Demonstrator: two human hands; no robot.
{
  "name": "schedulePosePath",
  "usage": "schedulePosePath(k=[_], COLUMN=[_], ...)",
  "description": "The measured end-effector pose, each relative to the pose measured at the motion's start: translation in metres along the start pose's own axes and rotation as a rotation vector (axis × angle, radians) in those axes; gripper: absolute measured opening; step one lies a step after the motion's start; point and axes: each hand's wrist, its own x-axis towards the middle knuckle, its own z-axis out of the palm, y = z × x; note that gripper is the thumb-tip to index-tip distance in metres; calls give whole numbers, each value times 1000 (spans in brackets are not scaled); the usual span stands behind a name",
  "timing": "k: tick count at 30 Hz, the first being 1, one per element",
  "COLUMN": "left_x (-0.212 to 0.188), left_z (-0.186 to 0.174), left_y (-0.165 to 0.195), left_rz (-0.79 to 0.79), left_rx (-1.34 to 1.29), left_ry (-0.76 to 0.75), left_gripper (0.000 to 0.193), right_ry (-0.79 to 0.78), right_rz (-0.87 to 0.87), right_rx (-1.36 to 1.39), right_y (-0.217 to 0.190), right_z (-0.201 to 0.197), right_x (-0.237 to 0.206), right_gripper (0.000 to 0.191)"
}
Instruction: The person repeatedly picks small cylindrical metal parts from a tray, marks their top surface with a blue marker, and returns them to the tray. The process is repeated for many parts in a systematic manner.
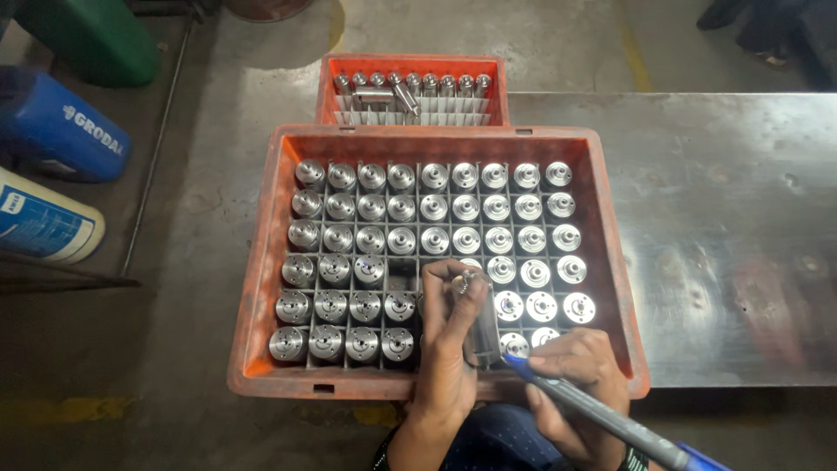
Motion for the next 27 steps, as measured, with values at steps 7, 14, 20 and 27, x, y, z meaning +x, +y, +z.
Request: schedulePosePath(k=[7,14,20,27], left_x=[-2,-5,-2,-4], left_z=[1,-4,-5,-3], left_y=[0,-5,-3,-5], left_rz=[33,15,81,58], left_rx=[-41,-119,-93,-156], left_ry=[-117,-139,-166,-78], left_gripper=[39,37,31,31], right_ry=[56,40,22,87], right_rz=[-110,-155,-196,-142], right_rx=[-245,-214,-225,-234], right_y=[-9,-13,-3,-1], right_z=[1,-5,1,-3], right_x=[21,18,10,5], right_gripper=[36,38,35,34])
